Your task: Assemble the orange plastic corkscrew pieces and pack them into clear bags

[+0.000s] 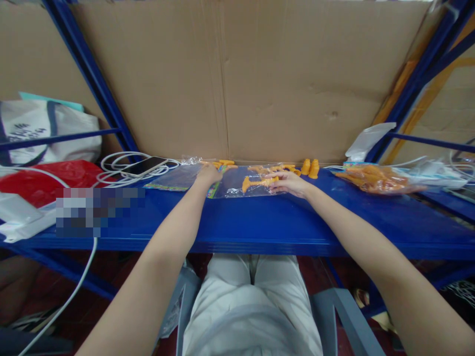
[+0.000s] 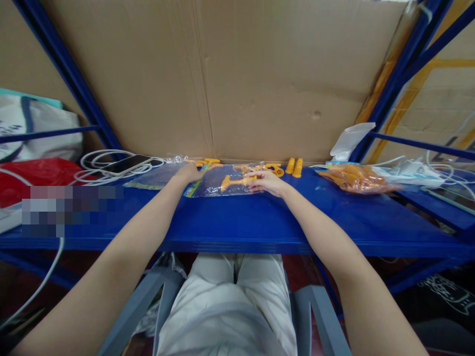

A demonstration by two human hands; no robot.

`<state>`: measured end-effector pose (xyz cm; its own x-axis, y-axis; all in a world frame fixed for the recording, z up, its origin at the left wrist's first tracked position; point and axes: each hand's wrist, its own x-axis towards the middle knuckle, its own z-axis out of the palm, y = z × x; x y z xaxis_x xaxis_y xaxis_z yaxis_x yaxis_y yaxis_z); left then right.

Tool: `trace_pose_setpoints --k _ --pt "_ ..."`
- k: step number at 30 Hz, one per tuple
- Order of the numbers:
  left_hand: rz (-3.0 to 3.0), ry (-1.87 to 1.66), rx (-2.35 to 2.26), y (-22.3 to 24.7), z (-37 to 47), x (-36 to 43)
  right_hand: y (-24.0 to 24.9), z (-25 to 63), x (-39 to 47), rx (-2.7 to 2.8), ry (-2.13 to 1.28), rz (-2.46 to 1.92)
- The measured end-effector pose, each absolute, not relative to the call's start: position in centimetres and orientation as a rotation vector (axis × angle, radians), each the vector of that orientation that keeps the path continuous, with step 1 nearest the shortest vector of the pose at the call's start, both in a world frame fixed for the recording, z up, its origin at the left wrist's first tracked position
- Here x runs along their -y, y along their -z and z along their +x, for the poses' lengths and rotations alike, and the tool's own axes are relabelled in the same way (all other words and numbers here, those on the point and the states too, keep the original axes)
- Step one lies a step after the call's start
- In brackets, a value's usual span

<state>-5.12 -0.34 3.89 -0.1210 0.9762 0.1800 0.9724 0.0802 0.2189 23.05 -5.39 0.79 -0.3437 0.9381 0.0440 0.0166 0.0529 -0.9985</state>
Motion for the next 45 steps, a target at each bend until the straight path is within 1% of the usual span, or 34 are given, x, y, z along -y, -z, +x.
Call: trace_pose_setpoints --k 3,5,10,12,18,24,27,30,38,45 --pt "2.097 -0.492 -2.204 -3.8 -5.0 0.0 -0.7 23.1 5.2 1.5 -1.408 -0.99" --pt "2.067 -0.583 -2.061 -3.9 -4.6 0.0 -0.6 23.1 5.0 1.505 -1.401 -0.974" --pt "1.716 -0.906 -1.509 -4.2 -3.0 0.6 -0.5 23.0 5.2 1.506 -1.414 -0.977" --pt "1.586 -0.99 -1.394 -4.3 -2.3 0.7 -0.9 22.8 5.7 1.499 -1.43 -0.997" --pt "1.452 -1.071 -1.356 -3.6 -0.8 0.5 -2.5 22.4 7.6 1.571 -1.449 -1.03" --pt "1.356 -1.189 -1.324 -2.6 -0.2 -0.4 -2.2 22.2 7.3 1.546 -1.432 -0.97" --pt "1.338 -1.167 -1.313 -2.4 -0.1 -0.3 -2.1 22.4 7.2 1.581 -1.503 -0.975" --pt "1.318 -1.056 -1.229 -2.4 0.0 0.1 -2.3 22.5 7.5 1.624 -1.531 -0.998" --pt "1.329 -0.937 -1.167 -2.4 -0.3 0.4 -2.8 22.4 8.0 1.724 -1.311 -1.128" --pt "1.379 -0.921 -1.178 -2.7 -0.3 1.3 -1.9 22.5 7.2 1.786 -1.328 -1.075"
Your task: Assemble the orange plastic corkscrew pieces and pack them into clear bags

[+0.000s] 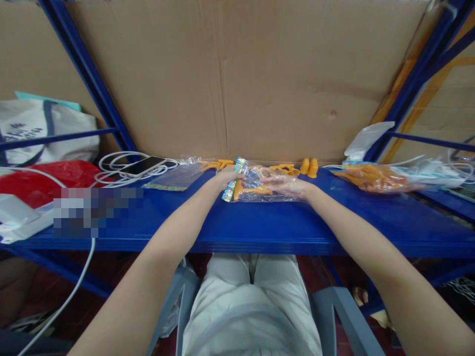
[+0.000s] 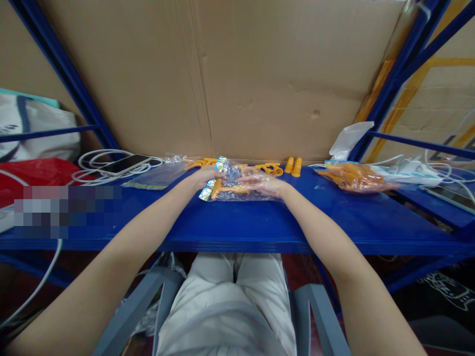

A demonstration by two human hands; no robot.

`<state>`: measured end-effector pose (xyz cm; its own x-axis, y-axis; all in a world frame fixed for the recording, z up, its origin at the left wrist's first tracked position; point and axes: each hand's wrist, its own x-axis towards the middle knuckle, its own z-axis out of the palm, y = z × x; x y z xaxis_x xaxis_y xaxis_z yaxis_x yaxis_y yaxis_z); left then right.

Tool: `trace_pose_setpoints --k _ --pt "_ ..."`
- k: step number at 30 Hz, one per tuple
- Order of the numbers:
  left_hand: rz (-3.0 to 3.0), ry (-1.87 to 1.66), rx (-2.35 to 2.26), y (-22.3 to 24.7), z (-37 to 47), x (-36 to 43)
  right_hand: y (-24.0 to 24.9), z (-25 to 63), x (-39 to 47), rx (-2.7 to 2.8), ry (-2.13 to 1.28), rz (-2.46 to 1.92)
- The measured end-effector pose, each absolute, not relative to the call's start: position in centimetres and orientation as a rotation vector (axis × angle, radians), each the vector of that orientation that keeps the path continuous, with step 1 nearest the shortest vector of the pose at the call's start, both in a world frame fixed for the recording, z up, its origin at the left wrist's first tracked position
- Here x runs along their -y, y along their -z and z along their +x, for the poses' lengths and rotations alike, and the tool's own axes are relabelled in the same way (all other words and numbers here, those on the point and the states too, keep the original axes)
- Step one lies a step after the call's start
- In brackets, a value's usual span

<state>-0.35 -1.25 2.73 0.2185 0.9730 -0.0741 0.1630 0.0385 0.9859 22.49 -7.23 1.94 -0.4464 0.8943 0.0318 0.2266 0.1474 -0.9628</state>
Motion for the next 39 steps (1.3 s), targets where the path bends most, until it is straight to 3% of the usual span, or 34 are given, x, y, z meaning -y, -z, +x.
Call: trace_pose_setpoints --k 12,18,23,33,39 --pt "1.843 -0.941 -1.69 -2.1 -1.4 -0.1 -1.5 23.5 5.7 1.624 -1.361 -1.03" --pt "2.188 -0.803 -1.946 -1.6 -3.0 -1.0 -0.7 26.2 2.7 1.465 -0.689 -1.245" --pt "2.24 -0.77 -2.013 -1.4 -3.5 -1.2 -0.2 28.1 1.9 1.772 -0.038 -1.603" --pt "2.288 -0.631 -2.073 -1.2 -3.5 -1.1 0.1 25.6 3.3 2.218 0.174 -1.83" --pt "2.329 -0.547 -2.095 -1.2 -3.2 -1.1 -0.6 25.0 4.0 2.066 0.207 -1.959"
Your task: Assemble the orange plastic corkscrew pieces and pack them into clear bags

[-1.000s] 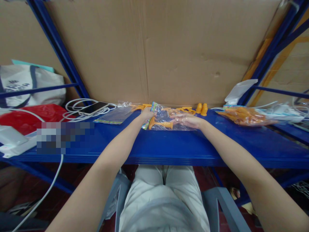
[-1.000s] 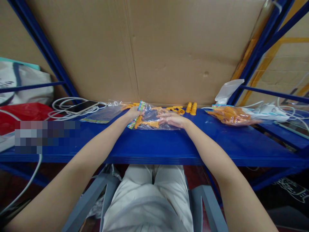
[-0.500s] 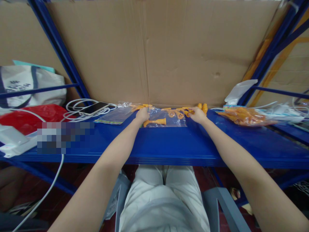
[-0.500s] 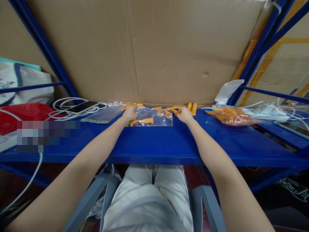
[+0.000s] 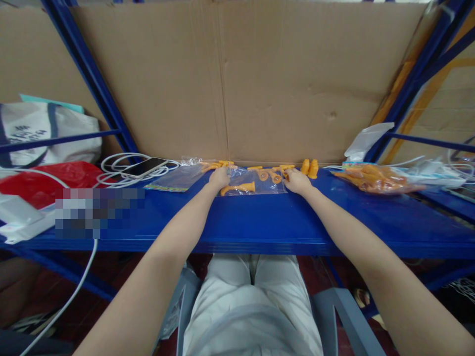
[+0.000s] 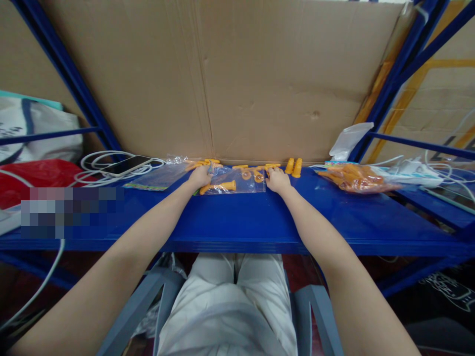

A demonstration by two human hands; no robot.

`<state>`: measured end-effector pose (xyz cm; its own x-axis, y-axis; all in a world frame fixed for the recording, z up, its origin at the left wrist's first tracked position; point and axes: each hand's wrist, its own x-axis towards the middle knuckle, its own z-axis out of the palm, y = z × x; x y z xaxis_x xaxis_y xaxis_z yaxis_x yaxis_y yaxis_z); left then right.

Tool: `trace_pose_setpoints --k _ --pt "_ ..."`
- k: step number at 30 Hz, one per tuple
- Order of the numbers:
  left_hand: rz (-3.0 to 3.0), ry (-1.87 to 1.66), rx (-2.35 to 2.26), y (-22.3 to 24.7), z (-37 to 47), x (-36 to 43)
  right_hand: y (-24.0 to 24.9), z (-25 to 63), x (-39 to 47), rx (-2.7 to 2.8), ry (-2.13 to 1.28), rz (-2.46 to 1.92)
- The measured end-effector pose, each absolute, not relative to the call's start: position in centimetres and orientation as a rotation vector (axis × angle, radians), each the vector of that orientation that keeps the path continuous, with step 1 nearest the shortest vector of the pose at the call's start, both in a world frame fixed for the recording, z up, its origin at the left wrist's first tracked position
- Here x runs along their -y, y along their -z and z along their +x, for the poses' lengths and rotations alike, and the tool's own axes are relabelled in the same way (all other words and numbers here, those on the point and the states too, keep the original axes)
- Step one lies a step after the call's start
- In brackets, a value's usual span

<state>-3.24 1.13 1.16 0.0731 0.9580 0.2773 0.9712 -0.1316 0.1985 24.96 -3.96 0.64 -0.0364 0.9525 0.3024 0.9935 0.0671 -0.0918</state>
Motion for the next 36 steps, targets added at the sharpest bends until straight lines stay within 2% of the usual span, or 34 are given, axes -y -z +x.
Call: trace_pose_setpoints --k 12,21,29,36 --pt "-2.373 0.536 2.008 -1.5 -2.8 -0.7 -0.5 25.6 3.4 1.724 0.078 -2.088" --pt "-2.376 0.617 2.013 -1.3 -2.8 -0.7 -1.1 29.0 2.1 1.377 0.054 -1.565" --pt "-2.354 0.602 2.023 -1.2 -2.7 -0.7 -4.2 28.7 3.5 1.044 -0.559 -1.164" --pt "-2.34 0.534 2.037 -1.2 -2.7 -0.6 -5.0 28.3 5.0 1.078 -0.731 -1.211"
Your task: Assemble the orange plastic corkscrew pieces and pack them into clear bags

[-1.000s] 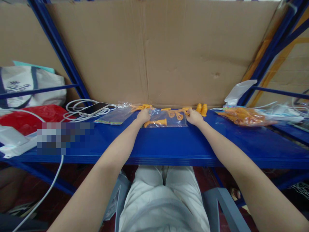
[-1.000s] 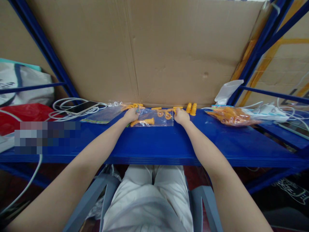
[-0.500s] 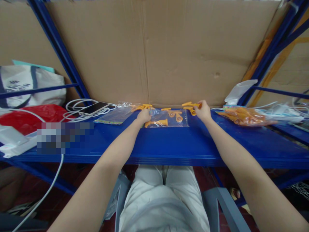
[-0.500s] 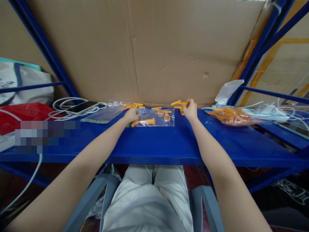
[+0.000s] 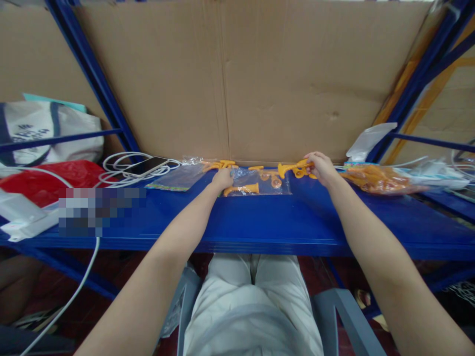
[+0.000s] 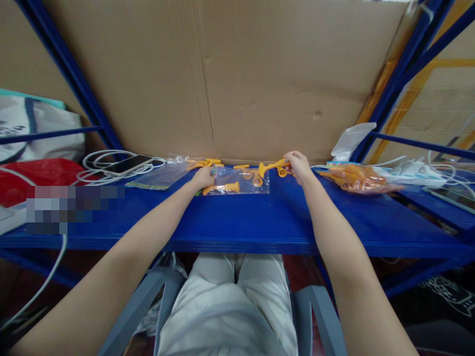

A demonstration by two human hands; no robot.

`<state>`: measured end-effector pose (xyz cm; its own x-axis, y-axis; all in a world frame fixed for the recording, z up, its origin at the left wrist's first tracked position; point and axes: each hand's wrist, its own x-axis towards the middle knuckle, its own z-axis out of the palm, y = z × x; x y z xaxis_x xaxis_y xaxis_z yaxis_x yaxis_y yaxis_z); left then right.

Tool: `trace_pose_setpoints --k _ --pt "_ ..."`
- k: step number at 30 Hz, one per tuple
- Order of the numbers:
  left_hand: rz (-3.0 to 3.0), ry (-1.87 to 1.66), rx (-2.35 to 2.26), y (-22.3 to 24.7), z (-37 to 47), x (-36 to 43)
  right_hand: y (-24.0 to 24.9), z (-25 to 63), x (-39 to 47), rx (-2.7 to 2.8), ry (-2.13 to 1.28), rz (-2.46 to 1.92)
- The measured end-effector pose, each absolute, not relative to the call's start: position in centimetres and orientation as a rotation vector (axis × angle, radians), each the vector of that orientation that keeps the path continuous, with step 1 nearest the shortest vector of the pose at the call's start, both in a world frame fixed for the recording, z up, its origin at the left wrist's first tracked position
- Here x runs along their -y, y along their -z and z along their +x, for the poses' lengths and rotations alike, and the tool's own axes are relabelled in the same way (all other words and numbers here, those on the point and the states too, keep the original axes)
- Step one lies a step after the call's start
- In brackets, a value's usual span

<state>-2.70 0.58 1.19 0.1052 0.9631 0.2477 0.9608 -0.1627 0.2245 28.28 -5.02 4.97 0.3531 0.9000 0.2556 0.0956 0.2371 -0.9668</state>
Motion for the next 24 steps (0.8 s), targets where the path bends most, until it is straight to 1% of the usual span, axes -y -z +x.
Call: trace_pose_setpoints --k 8,12,16,19,24 --pt "2.313 -0.551 -2.007 -1.2 -2.7 -0.4 -5.1 27.1 6.1 1.302 -0.865 -1.341" --pt "2.26 -0.665 -1.959 -1.0 -2.7 -0.8 -4.9 26.3 6.4 1.327 -0.907 -1.327" --pt "2.0 -0.901 -1.787 -1.1 -2.6 -1.0 -4.2 24.8 6.4 1.322 -0.997 -1.246" --pt "1.751 -1.035 -1.593 -1.1 -2.5 -1.0 -3.4 23.8 5.9 1.301 -1.002 -1.168" --pt "1.54 -1.049 -1.439 -1.2 -2.3 -1.0 -2.6 23.6 4.8 1.293 -0.989 -1.11"
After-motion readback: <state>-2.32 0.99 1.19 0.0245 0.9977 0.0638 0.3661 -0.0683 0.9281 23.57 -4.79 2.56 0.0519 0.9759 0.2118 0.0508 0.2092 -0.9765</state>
